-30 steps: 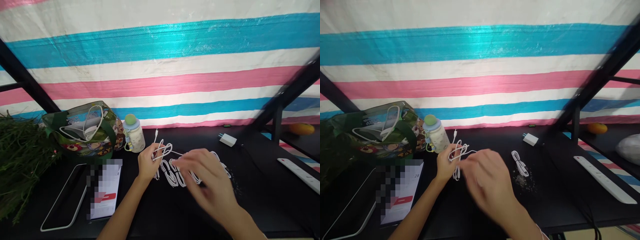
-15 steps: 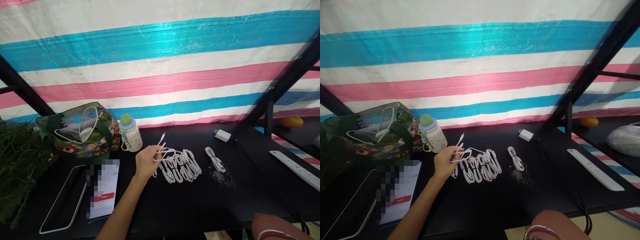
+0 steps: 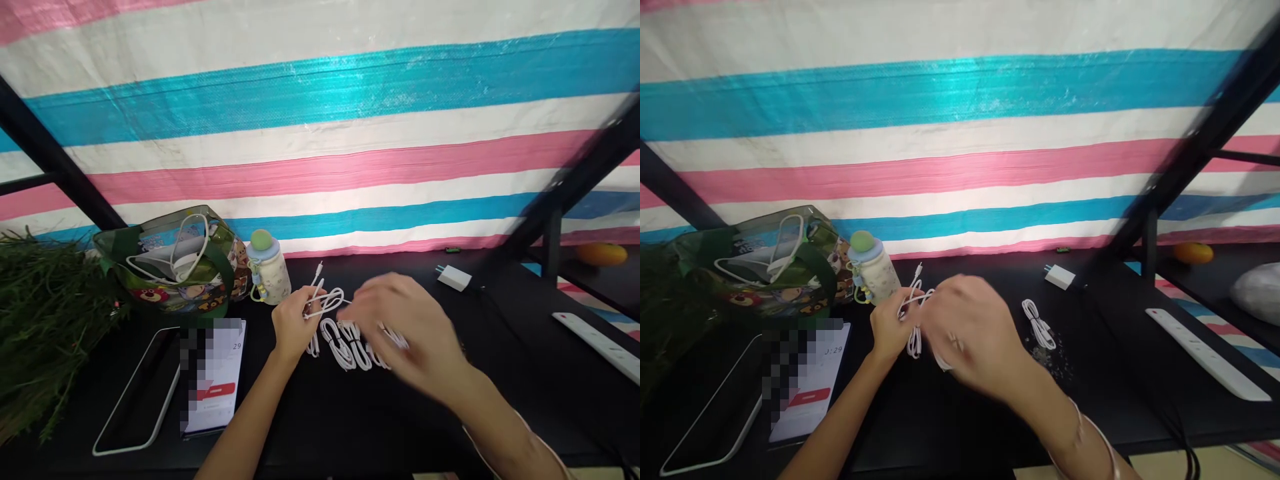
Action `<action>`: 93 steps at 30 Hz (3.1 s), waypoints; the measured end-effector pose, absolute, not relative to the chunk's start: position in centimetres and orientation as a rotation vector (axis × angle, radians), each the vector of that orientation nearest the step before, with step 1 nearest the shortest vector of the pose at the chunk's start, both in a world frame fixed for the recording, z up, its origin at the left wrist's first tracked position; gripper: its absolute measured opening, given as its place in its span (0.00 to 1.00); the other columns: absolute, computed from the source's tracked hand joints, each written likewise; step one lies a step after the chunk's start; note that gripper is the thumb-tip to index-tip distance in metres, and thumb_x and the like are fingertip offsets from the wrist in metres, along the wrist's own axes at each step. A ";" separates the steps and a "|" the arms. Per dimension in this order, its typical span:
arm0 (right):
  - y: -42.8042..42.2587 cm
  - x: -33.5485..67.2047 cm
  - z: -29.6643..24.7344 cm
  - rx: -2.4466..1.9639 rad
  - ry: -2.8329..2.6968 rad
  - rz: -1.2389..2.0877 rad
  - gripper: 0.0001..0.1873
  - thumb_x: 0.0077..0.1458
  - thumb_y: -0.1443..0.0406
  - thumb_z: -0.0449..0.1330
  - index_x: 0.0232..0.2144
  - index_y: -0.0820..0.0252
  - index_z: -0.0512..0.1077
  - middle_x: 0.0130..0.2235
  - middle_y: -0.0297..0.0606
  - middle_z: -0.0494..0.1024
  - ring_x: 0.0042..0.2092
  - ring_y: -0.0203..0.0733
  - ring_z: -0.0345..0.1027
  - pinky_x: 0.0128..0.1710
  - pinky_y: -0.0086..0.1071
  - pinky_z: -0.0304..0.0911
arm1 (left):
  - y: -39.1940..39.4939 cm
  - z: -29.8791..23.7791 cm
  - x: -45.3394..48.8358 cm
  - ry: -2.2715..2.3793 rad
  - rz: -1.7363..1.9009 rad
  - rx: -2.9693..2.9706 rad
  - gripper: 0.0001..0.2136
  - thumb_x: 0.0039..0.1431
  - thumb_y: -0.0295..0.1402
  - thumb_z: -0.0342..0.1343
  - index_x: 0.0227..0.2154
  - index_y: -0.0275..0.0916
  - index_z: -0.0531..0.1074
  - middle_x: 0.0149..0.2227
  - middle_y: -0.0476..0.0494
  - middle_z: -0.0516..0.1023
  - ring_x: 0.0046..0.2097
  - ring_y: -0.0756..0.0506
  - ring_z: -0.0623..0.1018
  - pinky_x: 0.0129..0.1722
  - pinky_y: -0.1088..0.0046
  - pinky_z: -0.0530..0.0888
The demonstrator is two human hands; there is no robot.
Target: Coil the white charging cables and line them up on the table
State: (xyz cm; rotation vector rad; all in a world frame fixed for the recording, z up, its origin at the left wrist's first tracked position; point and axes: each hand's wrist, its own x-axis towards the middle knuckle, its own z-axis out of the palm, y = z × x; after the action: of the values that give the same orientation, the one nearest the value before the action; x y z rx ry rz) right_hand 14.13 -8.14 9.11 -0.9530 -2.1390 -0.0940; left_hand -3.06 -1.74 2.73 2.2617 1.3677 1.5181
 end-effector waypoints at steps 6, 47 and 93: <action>-0.8 15.6 4.0 -1.695 -2.285 -0.114 0.06 0.55 0.68 0.58 0.29 0.57 0.76 0.33 0.39 0.81 0.40 0.47 0.71 0.37 0.37 0.61 | -1.6 2.9 -3.1 1.490 1.480 2.210 0.12 0.53 0.25 0.48 0.29 0.42 0.76 0.21 0.54 0.76 0.21 0.52 0.72 0.24 0.82 0.66; -0.6 16.0 1.5 -1.002 -1.240 0.597 0.13 0.56 0.55 0.56 0.42 0.51 0.67 0.39 0.37 0.73 0.44 0.42 0.74 0.44 0.41 0.73 | -1.0 2.3 -2.5 1.096 1.445 1.463 0.07 0.55 0.33 0.52 0.35 0.38 0.70 0.21 0.54 0.71 0.18 0.55 0.67 0.20 0.80 0.65; -1.3 15.2 1.7 -1.041 -1.880 0.490 0.15 0.60 0.57 0.52 0.29 0.58 0.73 0.28 0.37 0.75 0.29 0.37 0.67 0.29 0.29 0.62 | -1.7 2.7 -2.0 0.952 1.468 1.713 0.06 0.56 0.34 0.50 0.29 0.39 0.70 0.16 0.57 0.67 0.15 0.56 0.65 0.15 0.83 0.63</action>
State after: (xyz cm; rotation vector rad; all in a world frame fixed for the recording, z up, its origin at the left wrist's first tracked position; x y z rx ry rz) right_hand 15.15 -1.35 1.71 -1.0411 -1.8801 0.4896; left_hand -2.04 -1.68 2.69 1.7135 0.9523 1.4675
